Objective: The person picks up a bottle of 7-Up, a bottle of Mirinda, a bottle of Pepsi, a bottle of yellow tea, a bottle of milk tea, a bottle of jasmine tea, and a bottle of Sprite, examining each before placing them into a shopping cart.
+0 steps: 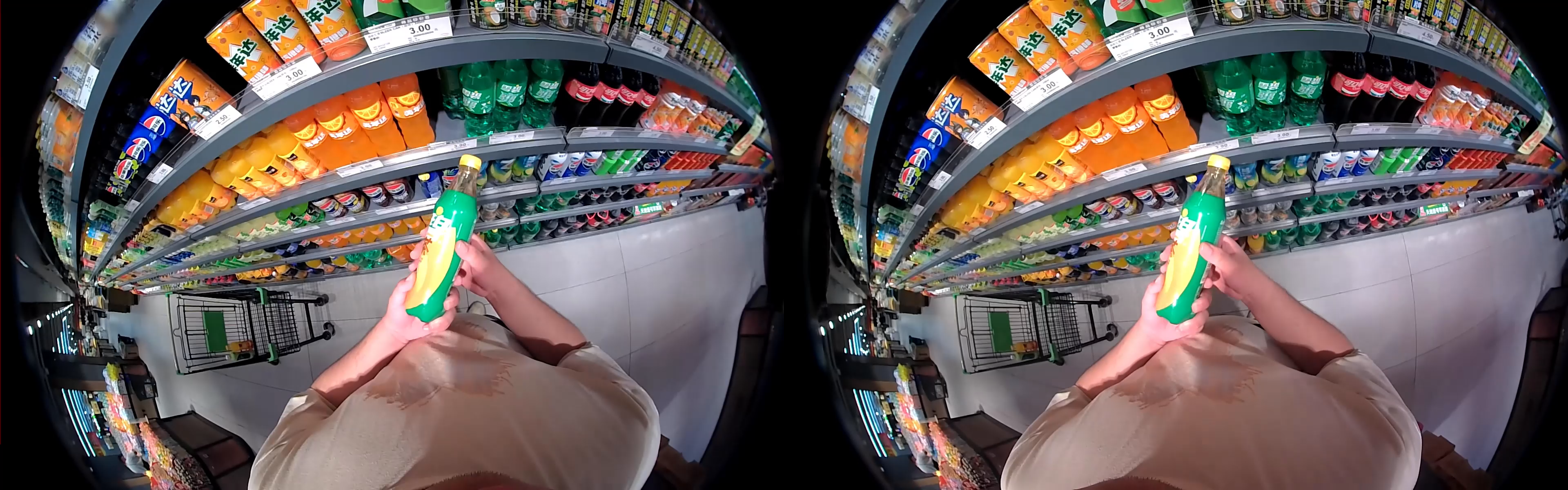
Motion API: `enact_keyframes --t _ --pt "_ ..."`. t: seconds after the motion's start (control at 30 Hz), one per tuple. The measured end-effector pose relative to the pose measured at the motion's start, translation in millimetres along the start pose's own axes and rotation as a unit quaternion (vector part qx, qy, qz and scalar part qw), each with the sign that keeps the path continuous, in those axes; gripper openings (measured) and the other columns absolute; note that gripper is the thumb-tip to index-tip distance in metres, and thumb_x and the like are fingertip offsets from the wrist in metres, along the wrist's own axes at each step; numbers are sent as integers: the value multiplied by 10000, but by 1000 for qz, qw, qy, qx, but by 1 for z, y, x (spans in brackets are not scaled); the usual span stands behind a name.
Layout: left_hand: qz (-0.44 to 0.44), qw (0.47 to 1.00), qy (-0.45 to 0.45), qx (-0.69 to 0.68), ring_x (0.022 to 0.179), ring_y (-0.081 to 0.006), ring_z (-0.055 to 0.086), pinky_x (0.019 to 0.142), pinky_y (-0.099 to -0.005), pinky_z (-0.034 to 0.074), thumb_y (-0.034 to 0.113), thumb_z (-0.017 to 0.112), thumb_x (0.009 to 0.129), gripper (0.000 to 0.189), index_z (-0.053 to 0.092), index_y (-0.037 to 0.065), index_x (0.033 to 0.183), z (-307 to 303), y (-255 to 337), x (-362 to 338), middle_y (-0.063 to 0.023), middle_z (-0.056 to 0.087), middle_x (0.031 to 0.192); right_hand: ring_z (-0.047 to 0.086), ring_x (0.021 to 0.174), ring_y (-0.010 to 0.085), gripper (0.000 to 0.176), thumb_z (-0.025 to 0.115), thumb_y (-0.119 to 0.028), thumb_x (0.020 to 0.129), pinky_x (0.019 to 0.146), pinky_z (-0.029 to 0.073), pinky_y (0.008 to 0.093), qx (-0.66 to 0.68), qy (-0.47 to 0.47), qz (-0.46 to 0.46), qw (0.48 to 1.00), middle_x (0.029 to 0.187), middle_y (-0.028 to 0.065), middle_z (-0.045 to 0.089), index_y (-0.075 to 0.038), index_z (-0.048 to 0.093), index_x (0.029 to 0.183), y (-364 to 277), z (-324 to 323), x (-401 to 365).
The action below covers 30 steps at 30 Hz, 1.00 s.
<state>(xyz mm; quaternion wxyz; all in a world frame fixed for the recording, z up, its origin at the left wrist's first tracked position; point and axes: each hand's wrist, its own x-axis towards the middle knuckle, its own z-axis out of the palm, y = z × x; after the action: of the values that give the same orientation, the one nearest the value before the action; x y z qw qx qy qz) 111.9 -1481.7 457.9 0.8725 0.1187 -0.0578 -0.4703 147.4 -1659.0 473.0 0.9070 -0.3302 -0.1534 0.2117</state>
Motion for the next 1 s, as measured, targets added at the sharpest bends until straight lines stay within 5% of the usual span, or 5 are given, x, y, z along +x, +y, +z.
enact_keyframes --t 0.43,0.53,0.77,0.83,1.0 --pt "99 886 187 413 754 -189 617 585 -266 466 418 469 1027 500 507 -24 1256 5 -19 4 -138 621 1080 677 840 250 644 698 -515 827 760 574 376 54 95 -5 994 982 130 642 -51 508 1232 19 -16 -3" --pt "103 883 186 418 884 -145 638 747 -277 542 232 505 1033 406 463 -8 1357 15 -16 2 -97 645 1093 677 845 246 638 705 -503 821 765 574 372 50 90 -10 995 980 133 646 -46 513 1224 17 -13 -3" --pt "99 870 222 429 1043 -137 594 797 -286 547 210 515 1025 477 413 -29 1425 2 -17 -2 -97 572 1248 677 863 247 611 699 -467 827 789 571 364 43 134 -7 990 996 139 650 -27 519 1212 21 -10 -5" --pt "78 864 231 441 1110 -137 562 898 -294 519 192 515 1024 492 393 -36 1442 2 -16 -3 -104 515 1338 698 841 243 448 571 -326 915 729 582 340 56 134 -27 989 1013 146 675 4 512 1212 25 -10 -5" --pt "73 864 248 432 1207 -142 502 1037 -298 409 166 519 1020 494 389 -53 1443 0 -17 -5 -99 485 1392 696 831 235 452 578 -348 920 706 581 330 50 123 -33 991 1000 141 674 -8 517 1212 26 -8 -3"
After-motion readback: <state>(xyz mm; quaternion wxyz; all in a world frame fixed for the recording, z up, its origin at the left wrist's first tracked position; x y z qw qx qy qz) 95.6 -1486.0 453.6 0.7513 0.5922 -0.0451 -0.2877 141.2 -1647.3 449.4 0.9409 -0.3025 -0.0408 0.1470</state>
